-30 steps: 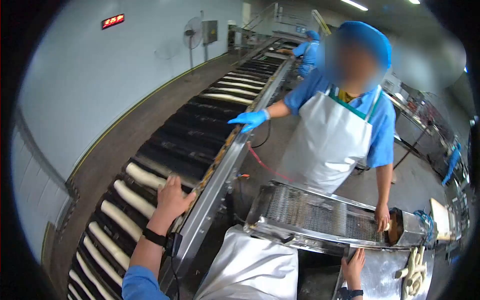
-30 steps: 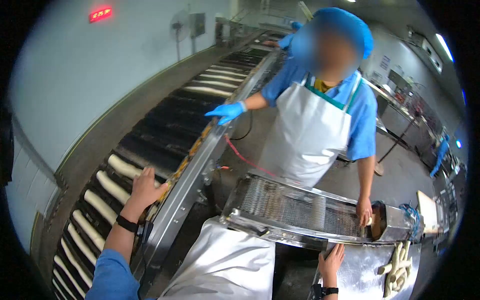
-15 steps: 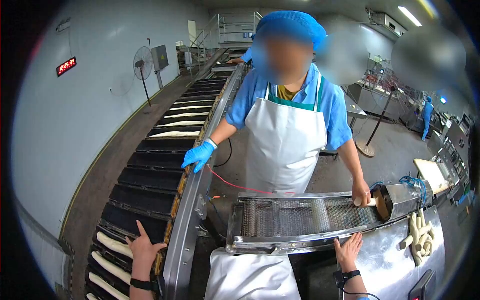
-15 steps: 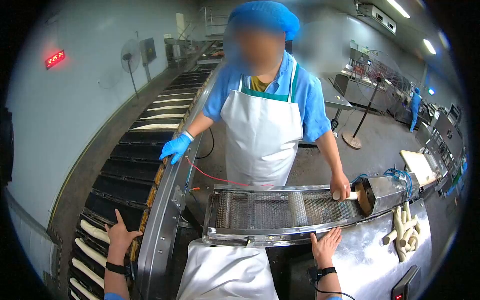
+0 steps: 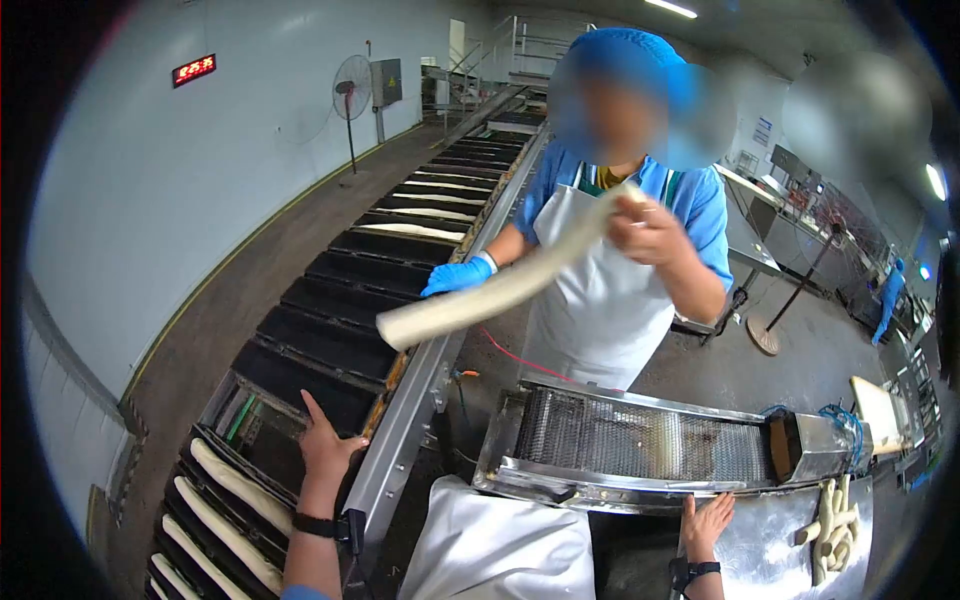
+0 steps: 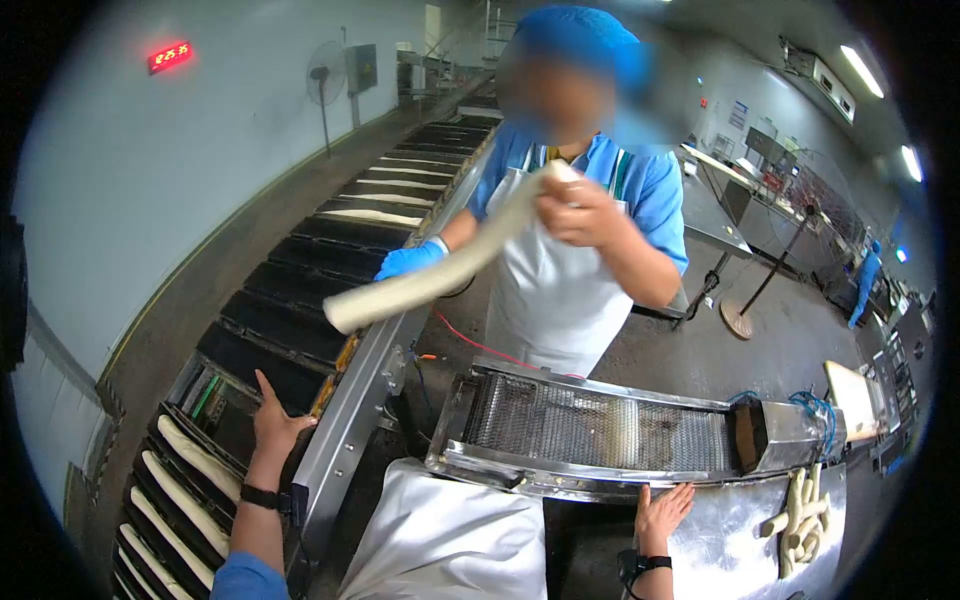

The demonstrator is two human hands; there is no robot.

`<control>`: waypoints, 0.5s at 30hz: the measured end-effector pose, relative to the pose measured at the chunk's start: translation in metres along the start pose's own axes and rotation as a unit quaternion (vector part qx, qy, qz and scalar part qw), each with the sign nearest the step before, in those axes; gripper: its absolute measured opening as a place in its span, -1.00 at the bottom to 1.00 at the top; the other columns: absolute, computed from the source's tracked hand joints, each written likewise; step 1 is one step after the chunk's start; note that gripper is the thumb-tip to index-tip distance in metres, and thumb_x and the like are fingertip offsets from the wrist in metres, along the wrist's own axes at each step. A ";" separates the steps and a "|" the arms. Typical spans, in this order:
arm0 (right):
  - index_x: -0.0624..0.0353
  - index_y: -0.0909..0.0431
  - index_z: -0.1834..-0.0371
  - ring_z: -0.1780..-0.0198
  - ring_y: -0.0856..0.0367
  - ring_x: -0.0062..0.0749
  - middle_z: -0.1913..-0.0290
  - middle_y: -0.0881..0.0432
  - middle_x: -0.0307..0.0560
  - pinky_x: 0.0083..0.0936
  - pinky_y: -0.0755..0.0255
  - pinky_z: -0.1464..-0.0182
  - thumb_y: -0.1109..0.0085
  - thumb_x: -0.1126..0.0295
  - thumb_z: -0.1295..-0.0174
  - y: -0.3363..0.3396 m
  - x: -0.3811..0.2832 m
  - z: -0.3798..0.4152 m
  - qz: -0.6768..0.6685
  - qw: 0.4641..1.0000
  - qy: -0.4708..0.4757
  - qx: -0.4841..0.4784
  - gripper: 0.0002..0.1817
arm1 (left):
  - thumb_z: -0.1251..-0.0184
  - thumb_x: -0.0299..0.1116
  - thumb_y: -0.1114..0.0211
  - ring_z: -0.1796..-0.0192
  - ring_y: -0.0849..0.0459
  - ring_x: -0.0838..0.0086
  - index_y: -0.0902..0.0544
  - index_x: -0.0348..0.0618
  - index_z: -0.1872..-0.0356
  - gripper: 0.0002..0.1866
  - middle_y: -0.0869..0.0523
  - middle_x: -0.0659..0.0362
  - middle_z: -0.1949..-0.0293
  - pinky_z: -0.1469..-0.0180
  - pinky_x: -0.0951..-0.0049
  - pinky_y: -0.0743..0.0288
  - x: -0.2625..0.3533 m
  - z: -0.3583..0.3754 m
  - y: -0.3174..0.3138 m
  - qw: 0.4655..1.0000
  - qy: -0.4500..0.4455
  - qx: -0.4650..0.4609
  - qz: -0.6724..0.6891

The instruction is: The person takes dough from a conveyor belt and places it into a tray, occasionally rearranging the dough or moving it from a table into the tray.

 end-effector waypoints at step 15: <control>0.58 0.06 -0.54 -0.67 0.21 0.08 -0.62 0.08 0.38 -0.10 0.36 -0.65 0.16 -0.26 -0.44 -0.023 0.025 -0.014 -0.068 0.997 0.016 0.036 0.03 | -0.29 0.07 -0.40 -0.66 0.22 -0.03 0.18 -0.47 -0.56 0.17 0.13 -0.20 -0.62 -0.56 -0.18 -0.01 0.023 -0.034 -0.064 0.978 0.183 0.084 -0.062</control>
Point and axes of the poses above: each hand's wrist, its own z-axis away from the middle knuckle, its own y-axis out of the back of the hand, x = y × z, the point moved 4 cm from there along -z, towards the middle knuckle
